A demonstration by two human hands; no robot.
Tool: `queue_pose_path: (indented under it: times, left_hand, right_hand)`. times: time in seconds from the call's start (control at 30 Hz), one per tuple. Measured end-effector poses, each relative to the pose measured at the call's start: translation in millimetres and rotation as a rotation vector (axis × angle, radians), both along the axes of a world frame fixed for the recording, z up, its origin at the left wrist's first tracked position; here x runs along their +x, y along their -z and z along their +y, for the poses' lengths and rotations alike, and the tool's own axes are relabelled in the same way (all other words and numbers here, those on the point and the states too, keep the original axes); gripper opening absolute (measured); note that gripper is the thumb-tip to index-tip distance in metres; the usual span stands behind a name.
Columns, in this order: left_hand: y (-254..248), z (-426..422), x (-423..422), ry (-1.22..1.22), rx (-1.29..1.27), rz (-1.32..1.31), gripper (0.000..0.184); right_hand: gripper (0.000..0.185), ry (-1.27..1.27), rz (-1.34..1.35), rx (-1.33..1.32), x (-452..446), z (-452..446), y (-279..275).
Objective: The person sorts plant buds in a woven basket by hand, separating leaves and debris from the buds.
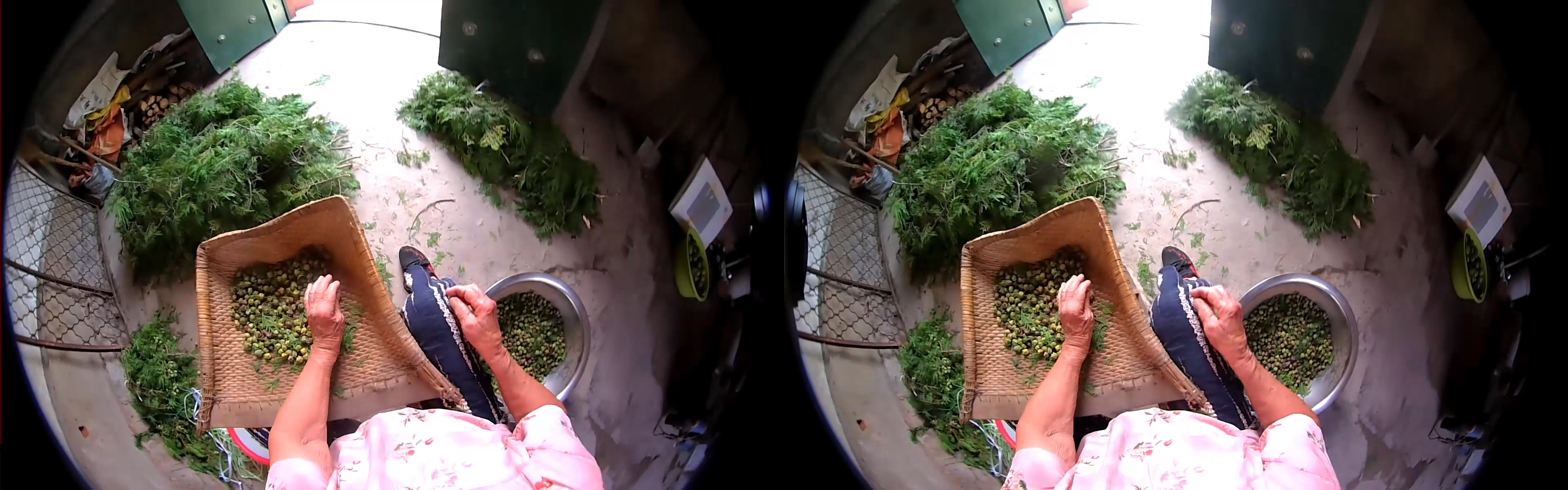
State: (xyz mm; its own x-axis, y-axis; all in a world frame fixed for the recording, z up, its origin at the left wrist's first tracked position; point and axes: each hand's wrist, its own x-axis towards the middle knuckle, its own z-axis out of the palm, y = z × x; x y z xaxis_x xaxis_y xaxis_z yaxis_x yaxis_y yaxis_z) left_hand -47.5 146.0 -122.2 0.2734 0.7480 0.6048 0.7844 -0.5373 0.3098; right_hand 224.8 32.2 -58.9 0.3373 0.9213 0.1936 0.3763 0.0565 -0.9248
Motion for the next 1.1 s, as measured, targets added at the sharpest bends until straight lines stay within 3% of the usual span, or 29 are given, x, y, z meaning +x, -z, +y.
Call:
queue_pose_path:
  times: [0.1, 0.13, 0.2, 0.27, 0.4, 0.47, 0.53, 0.6, 0.67, 0.73, 0.8, 0.87, 0.97, 1.1]
  left_hand:
    - [-22, -19, -16, 0.026, -0.041, -0.16, 0.029]
    - [-27, -24, -24, 0.021, 0.006, -0.147, 0.025]
    - [-35, -37, -38, -0.052, 0.006, -0.216, 0.019]
    - [-39, -47, -56, -0.156, -0.064, -0.298, 0.016]
    - [-53, -60, -103, -0.284, 0.067, -0.19, 0.031]
    - [-68, -68, -131, -0.463, 0.209, 0.087, 0.038]
    - [-78, -79, -158, -0.672, 0.174, 0.188, 0.046]
    - [-83, -93, -181, -0.854, -0.028, 0.262, 0.054]
    - [-65, -99, -212, -0.79, -0.117, 0.156, 0.061]
    - [-72, -107, -215, -0.824, -0.119, 0.208, 0.063]
    - [-76, -111, -215, -0.985, -0.214, 0.259, 0.058]
    - [-54, -112, -236, -0.969, -0.201, 0.269, 0.055]
    - [-30, -114, -257, -0.738, -0.05, 0.16, 0.059]
    - [-30, -138, -244, -0.514, 0.066, 0.041, 0.057]
  right_hand:
    - [0.017, -0.071, -0.138, 0.152, -25, -20, -33]
    - [0.02, -0.088, -0.287, 0.207, -33, -26, -36]
    - [0.026, -0.184, -0.27, 0.211, -51, -39, -48]
    - [0.047, -0.334, -0.267, 0.098, -65, -47, -46]
    - [0.074, -0.414, -0.423, 0.045, -78, -56, -31]
    - [0.079, -0.431, -0.479, -0.039, -77, -58, -26]
    - [0.08, -0.44, -0.496, -0.1, -78, -60, -30]
    - [0.078, -0.459, -0.509, -0.173, -78, -58, -24]
    - [0.077, -0.47, -0.516, -0.171, -75, -57, -19]
    - [0.076, -0.484, -0.526, -0.168, -75, -56, -18]
    - [0.071, -0.483, -0.51, -0.136, -72, -57, -16]
    - [0.07, -0.48, -0.51, -0.176, -70, -57, -24]
    - [0.071, -0.483, -0.513, -0.094, -58, -51, -25]
    - [0.068, -0.414, -0.476, -0.11, -33, -45, -28]
